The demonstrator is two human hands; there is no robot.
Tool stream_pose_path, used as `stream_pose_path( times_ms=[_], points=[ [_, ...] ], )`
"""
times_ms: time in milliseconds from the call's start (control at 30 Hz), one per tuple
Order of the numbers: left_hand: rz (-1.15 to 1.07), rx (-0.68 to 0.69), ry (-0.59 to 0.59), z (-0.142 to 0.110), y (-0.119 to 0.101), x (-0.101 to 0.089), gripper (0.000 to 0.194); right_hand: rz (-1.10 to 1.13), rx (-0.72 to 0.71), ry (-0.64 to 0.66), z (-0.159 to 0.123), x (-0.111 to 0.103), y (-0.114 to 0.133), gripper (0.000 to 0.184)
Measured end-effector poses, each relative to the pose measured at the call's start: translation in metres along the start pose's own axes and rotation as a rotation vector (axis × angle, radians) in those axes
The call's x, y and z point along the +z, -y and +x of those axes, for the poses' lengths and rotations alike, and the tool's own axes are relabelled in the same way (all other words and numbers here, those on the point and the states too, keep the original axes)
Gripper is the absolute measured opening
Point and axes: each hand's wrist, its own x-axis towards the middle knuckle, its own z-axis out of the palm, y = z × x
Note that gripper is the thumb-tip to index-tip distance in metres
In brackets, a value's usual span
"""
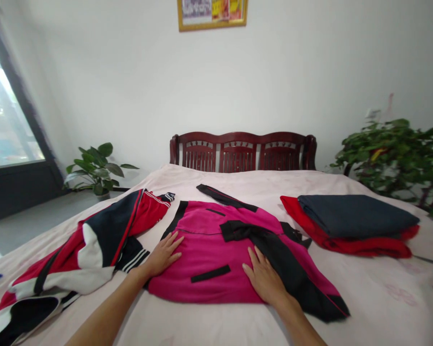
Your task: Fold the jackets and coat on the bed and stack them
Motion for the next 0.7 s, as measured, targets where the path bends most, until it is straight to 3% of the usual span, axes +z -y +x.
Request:
stream_pose_path(
  times_ms=[200,333,400,500,567,700],
  points=[
    [-0.442,-0.134,0.093,-0.045,0.011,-0.033,0.053,0.334,-0.156,-0.076,-0.017,-0.018,0.003,0.046],
    [-0.43,-0.057,0.226,-0.082,0.015,-0.052,0.066,0.376,-0.32,0.113,-0.034,-0.046,0.013,0.021],
    [-0.375,-0.033,0.242,-0.094,0.014,-0.055,0.074,0.288,-0.38,0.188,-0.04,-0.054,0.015,0.022],
    [-0.39,-0.097,0.143,-0.101,0.007,-0.052,0.051,0.231,-0.387,0.182,-0.04,-0.056,0.012,0.007],
    [-0.456,-0.157,0.044,-0.097,0.002,-0.049,0.032,0.294,-0.34,0.172,-0.035,-0.053,0.007,0.007],
    [-0.628,-0.252,-0.094,-0.071,0.001,-0.045,0.031,0.353,-0.175,0.078,-0.017,-0.045,0.0,0.017]
  ],
)
